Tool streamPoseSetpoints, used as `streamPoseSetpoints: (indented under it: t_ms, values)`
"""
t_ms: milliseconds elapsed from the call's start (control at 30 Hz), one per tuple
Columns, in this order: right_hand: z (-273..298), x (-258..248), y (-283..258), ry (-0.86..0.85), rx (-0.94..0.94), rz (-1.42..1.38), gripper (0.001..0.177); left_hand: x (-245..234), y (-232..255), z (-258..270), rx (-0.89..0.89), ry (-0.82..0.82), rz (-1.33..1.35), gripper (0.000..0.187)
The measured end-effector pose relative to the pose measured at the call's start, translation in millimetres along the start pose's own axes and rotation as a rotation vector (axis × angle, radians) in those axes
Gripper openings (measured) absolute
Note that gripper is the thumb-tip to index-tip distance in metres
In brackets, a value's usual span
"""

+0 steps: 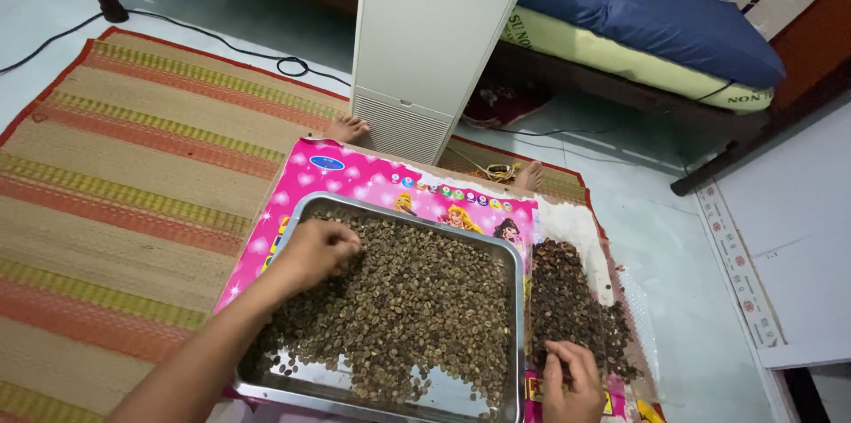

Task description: A person is manually sorting coffee beans on a tray, picking out defects or specific beans and placing them in a separate pile on the floor mat.

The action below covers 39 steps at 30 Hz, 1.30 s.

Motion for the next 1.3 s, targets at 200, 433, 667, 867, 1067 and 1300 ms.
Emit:
streamPoseSetpoints:
  t_ms: [200, 433, 667, 867, 1067, 1300]
  values:
    - [-26, -3, -58, -0.130, -0.323, -0.103, 0.021, -19, -59, -24, -0.028, -0.058, 0.791, 0.013]
    - [-56, 18, -202, -0.539, -0.633, -0.096, 0.026, -6, -60, -12, 0.021, -0.052, 0.881, 0.029]
    - [-34, 78, -254, -0.842, -1.086, 0.275, 0.033, 1, -65, -9, 0.276, 0.060, 0.377, 0.051]
    - [-22, 34, -213, -0.939, -1.105, 0.285, 0.027, -2, -60, -4, 0.304, 0.105, 0.378, 0.033]
    - [-43, 33, -214, -0.694, -0.993, 0.075, 0.019, 3, -73, -15, 0.251, 0.053, 0.485, 0.026]
    - [-57, 100, -248, -0.691, -1.004, 0.088, 0.019, -1, -80, -16, 0.262, 0.020, 0.525, 0.042]
Point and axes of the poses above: each hand's wrist, its own z-axis away from the middle knuckle, its own x-axis out of the palm, y = z × x, the point moved 3 cm from there along -z, towards the middle knuckle, and after that the axes turned 14 degrees about z, right-handed, at the moved point
